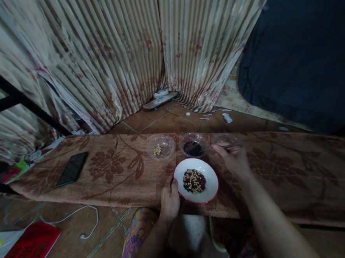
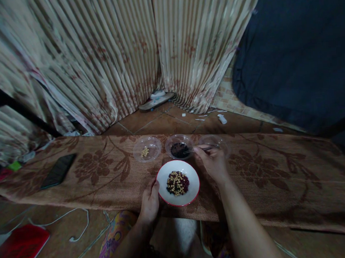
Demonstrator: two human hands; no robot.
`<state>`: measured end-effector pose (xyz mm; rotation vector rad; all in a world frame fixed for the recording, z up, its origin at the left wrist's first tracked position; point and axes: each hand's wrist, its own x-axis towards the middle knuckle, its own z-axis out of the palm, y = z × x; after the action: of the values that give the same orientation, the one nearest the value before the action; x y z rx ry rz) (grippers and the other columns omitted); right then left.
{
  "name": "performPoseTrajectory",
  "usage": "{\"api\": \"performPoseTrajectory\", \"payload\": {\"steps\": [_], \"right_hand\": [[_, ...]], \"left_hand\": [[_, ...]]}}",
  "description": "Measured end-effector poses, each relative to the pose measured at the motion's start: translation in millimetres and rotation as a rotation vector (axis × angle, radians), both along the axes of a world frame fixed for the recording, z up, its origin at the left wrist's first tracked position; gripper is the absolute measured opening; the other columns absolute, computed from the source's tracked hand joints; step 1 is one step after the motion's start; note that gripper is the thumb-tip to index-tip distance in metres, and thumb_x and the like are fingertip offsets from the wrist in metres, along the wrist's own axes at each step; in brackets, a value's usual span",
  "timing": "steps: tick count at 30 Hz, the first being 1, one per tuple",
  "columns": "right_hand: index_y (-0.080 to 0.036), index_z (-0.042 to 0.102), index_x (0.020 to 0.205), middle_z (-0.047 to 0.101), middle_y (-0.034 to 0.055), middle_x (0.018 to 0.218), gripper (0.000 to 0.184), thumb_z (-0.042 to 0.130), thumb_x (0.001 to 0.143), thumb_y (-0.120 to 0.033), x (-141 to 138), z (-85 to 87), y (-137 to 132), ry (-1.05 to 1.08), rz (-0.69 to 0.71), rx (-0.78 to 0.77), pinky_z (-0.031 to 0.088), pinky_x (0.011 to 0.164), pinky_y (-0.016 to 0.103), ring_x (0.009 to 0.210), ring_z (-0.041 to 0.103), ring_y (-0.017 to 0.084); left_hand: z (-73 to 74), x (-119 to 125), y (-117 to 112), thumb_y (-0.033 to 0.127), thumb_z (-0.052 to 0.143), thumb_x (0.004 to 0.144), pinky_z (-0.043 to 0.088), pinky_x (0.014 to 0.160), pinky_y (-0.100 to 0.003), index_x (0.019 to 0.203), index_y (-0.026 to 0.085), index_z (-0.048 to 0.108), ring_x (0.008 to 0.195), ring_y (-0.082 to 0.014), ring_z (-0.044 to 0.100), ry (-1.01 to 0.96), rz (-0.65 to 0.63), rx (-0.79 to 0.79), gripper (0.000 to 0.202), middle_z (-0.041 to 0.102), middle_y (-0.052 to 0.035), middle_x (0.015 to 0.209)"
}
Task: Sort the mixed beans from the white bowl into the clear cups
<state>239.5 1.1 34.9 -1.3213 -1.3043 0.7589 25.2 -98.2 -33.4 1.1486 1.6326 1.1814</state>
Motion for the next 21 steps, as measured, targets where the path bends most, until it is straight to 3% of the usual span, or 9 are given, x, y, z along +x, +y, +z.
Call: {"api": "performPoseTrajectory", "payload": {"steps": [5,10,12,18,21], "right_hand": [[-0.014,0.072,0.078,0.071,0.0073,0.072,0.037,0.067,0.074,-0.051,-5.3,-11.1,15.8,-0.067,-0.021,-0.009,0.051,0.061,0.032,0.066,0.064,0.021],[-0.015,0.072,0.079,0.072,0.008,0.077,0.033,0.067,0.076,-0.047,-0.3,-11.6,4.0,-0.066,-0.015,0.017,0.05,0.062,0.031,0.07,0.064,0.021],[-0.015,0.072,0.079,0.07,0.0063,0.072,0.031,0.067,0.077,-0.046,1.0,-6.8,-6.7,-0.073,0.09,-0.025,0.048,0.06,0.029,0.066,0.062,0.019],[-0.016,0.073,0.077,0.067,0.0026,0.066,0.03,0.067,0.079,-0.046,-11.3,2.7,-33.3,-0.135,0.616,-0.22,0.045,0.056,0.026,0.06,0.058,0.015],[-0.016,0.073,0.08,0.069,0.0029,0.072,0.03,0.065,0.081,-0.045,-20.5,-1.6,-36.1,-0.15,0.681,-0.249,0.046,0.059,0.026,0.063,0.059,0.015]], "left_hand": [[-2.2,-0.4,0.7,0.039,0.042,0.093,0.043,0.099,-0.039,0.117,0.012,0.064,0.109,-0.0257,0.061,0.006,0.005,0.009,0.043,0.068,-0.0135,0.116],[3.3,0.4,0.3,0.038,0.041,0.093,0.045,0.097,-0.037,0.117,0.012,0.064,0.106,-0.0245,0.063,0.019,-0.024,0.024,0.042,0.07,-0.0121,0.112],[5.3,0.9,0.0,0.038,0.041,0.093,0.045,0.097,-0.037,0.116,0.012,0.064,0.107,-0.0245,0.063,0.029,-0.015,0.005,0.041,0.07,-0.0119,0.112],[5.0,2.1,-0.5,0.036,0.039,0.094,0.045,0.098,-0.038,0.116,0.012,0.063,0.107,-0.0247,0.062,0.049,-0.009,0.003,0.04,0.07,-0.0117,0.111],[4.0,2.0,-0.4,0.035,0.038,0.094,0.046,0.096,-0.038,0.117,0.012,0.062,0.104,-0.0236,0.063,0.049,-0.023,0.019,0.04,0.071,-0.0109,0.109]]}}
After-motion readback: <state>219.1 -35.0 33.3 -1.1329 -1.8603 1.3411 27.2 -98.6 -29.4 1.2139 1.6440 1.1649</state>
